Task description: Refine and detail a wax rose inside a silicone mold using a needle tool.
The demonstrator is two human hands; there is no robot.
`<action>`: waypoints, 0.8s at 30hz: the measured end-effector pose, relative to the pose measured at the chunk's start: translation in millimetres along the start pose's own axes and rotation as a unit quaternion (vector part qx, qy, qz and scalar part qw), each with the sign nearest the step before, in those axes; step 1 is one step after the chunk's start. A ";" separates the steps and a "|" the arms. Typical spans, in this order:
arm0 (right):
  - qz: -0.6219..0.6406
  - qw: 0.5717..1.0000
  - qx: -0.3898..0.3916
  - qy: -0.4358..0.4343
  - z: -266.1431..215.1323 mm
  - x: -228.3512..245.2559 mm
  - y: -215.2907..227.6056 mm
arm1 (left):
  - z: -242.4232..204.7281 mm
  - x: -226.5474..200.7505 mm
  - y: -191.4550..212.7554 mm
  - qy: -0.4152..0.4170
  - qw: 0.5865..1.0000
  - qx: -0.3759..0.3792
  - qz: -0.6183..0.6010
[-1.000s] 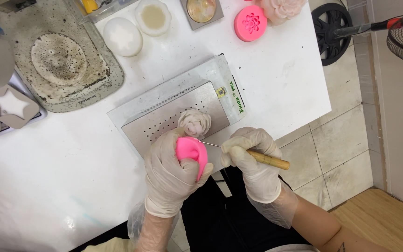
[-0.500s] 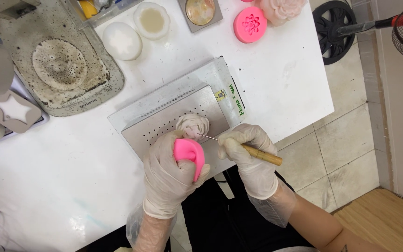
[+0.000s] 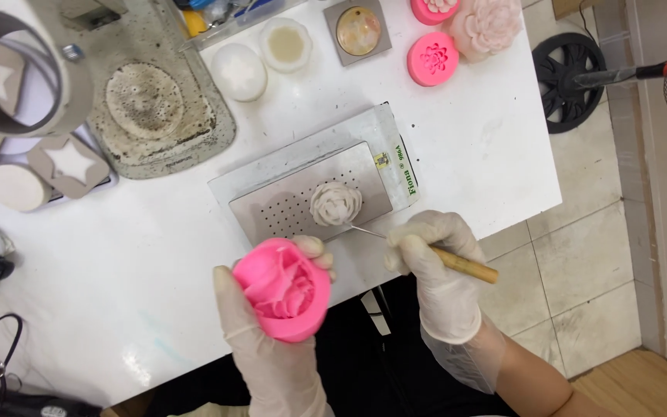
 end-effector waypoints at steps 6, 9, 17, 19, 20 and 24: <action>0.016 0.986 0.062 0.152 -23.7 64.8 -5.7 | -37.8 17.1 -28.9 0.057 0.989 0.119 -0.067; -0.043 0.973 0.110 0.198 -40.6 91.6 -8.1 | -59.0 22.4 -33.5 0.093 0.989 0.105 -0.053; -0.077 0.971 0.131 0.186 -69.7 116.4 -0.3 | -101.7 28.2 -26.9 0.040 0.988 0.145 -0.035; -0.159 0.942 0.203 0.215 -81.2 126.0 -9.9 | -107.9 31.7 -24.8 0.034 0.982 0.181 -0.041; -0.157 0.940 0.205 0.224 -85.0 129.5 -8.0 | -110.0 32.6 -22.2 0.027 0.981 0.185 -0.042; -0.153 0.926 0.210 0.275 -100.9 135.5 -1.3 | -122.7 43.6 -18.5 0.062 0.973 0.208 -0.078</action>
Point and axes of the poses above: each hand's wrist, its own z-axis towards the middle knuckle, its own y-axis out of the back of the hand, x = y × z, the point moved 10 cm from there along z, towards the middle knuckle, and after that the axes turned 8 degrees about -z, right-handed, at the moved point
